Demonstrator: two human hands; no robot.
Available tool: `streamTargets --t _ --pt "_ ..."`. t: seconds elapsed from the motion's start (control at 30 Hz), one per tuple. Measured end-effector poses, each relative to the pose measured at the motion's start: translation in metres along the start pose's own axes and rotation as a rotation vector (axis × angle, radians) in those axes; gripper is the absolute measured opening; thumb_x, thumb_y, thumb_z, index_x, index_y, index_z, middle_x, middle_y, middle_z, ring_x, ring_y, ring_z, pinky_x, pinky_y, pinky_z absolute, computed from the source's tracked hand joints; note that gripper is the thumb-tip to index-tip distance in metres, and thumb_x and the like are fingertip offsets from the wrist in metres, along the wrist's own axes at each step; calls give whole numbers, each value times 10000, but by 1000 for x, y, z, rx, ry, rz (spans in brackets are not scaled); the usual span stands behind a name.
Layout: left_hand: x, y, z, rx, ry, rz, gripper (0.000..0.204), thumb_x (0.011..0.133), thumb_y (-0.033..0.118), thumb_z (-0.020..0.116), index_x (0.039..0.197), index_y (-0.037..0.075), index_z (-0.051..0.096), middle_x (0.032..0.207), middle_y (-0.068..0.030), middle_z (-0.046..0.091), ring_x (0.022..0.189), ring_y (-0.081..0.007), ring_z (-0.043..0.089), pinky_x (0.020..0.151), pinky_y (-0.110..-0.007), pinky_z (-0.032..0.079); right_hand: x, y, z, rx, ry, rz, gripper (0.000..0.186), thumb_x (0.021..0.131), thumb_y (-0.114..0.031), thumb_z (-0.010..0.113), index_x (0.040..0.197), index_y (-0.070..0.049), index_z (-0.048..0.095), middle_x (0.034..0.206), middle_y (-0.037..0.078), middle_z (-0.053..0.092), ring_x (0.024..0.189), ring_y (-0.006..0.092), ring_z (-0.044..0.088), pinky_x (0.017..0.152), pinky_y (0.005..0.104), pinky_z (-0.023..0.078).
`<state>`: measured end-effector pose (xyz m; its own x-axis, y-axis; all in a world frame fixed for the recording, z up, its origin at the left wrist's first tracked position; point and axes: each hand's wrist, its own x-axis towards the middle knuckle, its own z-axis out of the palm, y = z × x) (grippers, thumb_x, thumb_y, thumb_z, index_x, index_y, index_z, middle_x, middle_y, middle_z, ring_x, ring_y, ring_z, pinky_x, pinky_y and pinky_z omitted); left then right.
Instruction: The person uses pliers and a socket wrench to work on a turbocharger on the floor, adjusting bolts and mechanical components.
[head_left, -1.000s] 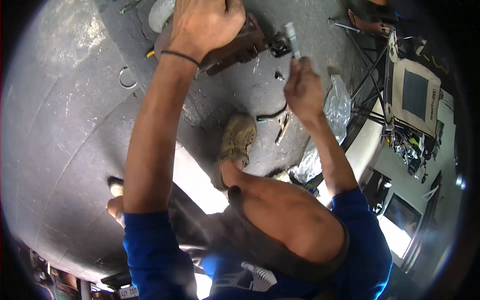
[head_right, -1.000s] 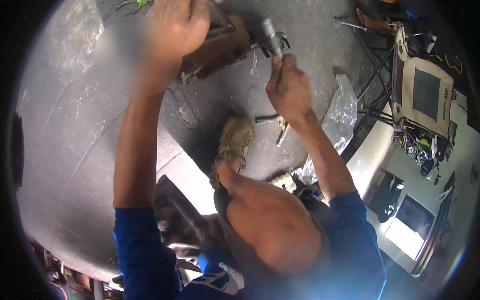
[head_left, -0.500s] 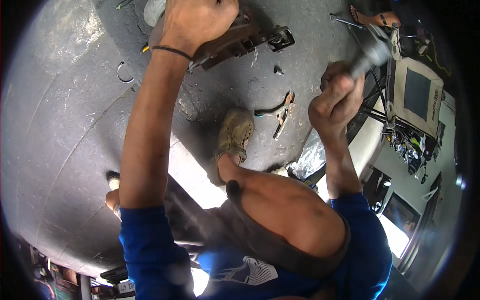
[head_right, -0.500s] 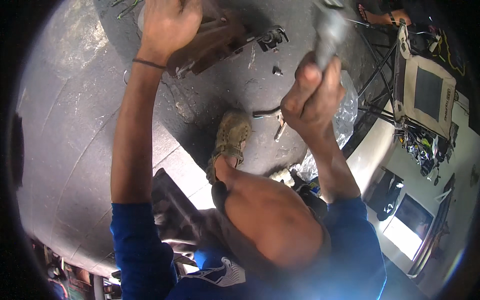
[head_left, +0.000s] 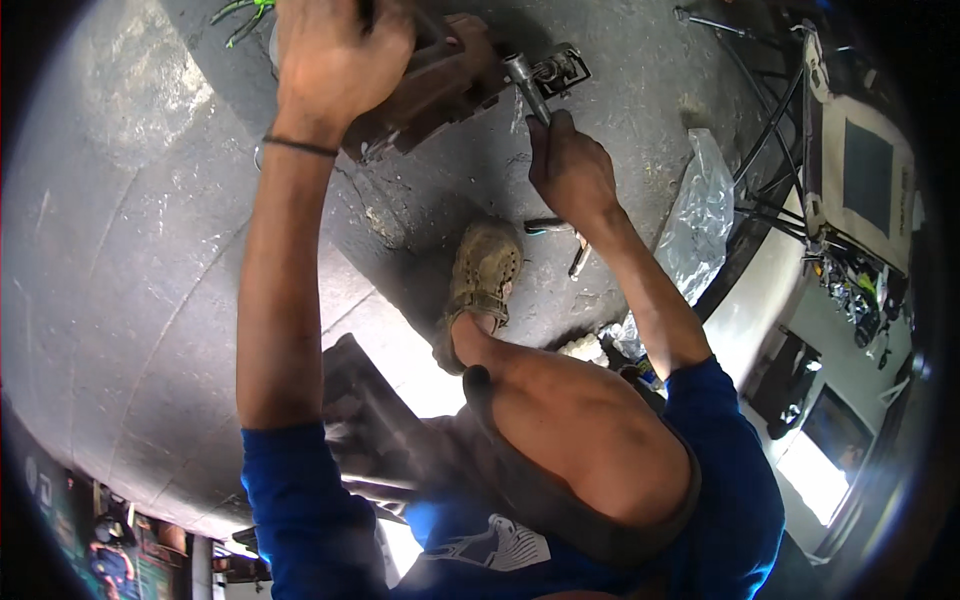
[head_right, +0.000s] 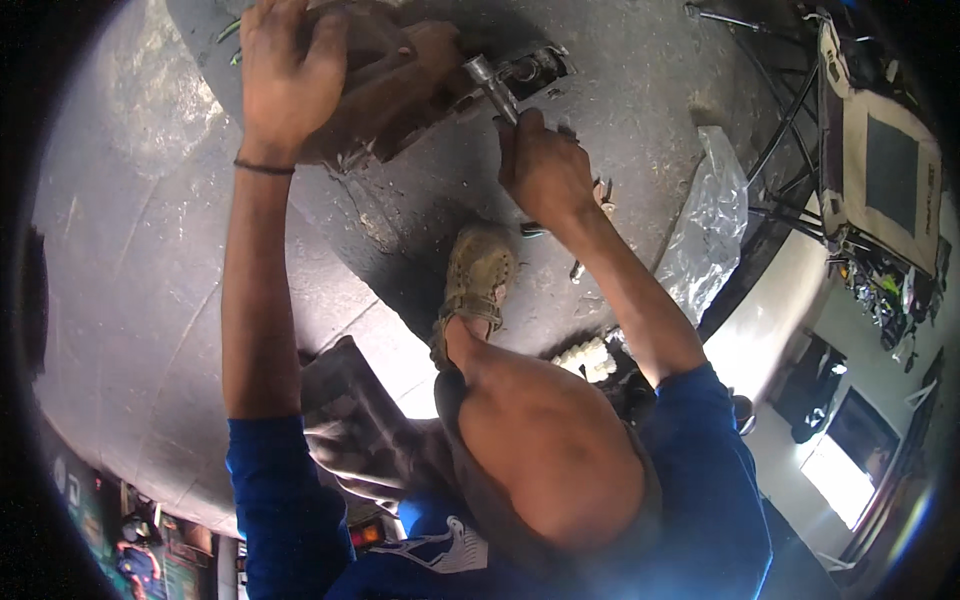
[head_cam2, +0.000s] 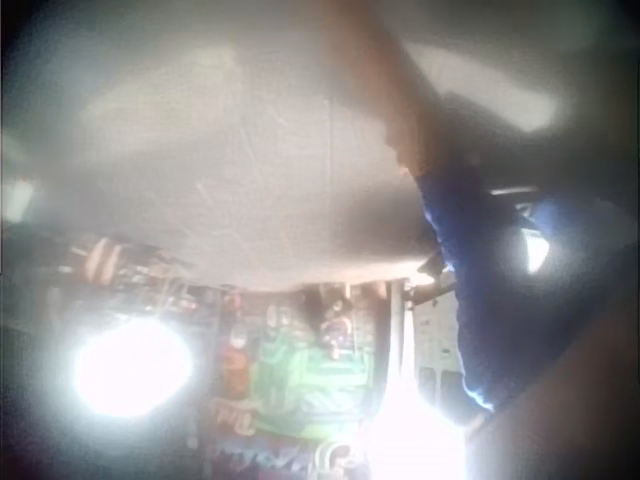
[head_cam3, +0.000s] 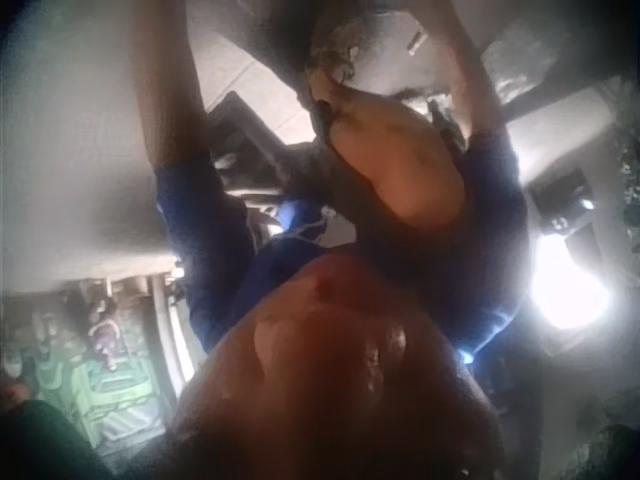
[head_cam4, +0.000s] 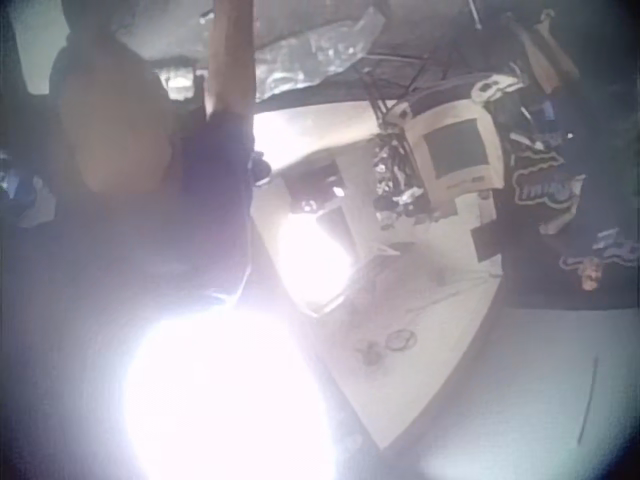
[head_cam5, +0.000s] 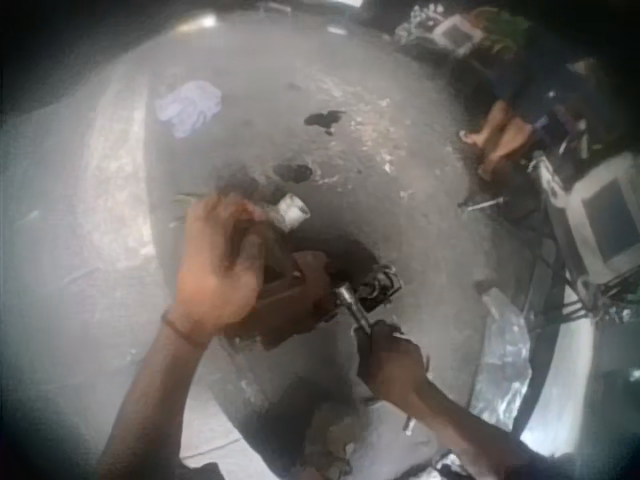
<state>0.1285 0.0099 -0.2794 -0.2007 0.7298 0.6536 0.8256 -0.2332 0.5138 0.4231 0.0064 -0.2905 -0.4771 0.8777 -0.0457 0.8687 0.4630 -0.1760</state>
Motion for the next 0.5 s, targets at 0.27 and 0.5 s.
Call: streamTargets --t 0.27,0.5 --pt "42 91 32 142 -534 313 248 925 295 718 1048 81 693 1011 -117 664 1033 -312 605 932 -491 420 -126 66 29 607 278 105 185 1077 -175 502 984 -16 513 720 265 626 620 478 624 534 488 464" --pt "32 92 90 142 -966 273 279 939 310 698 998 40 664 957 -145 655 1009 -363 627 901 -517 461 -197 97 93 435 -127 676 196 1066 -237 532 1014 -48 536 767 261 660 711 502 660 595 569 516"
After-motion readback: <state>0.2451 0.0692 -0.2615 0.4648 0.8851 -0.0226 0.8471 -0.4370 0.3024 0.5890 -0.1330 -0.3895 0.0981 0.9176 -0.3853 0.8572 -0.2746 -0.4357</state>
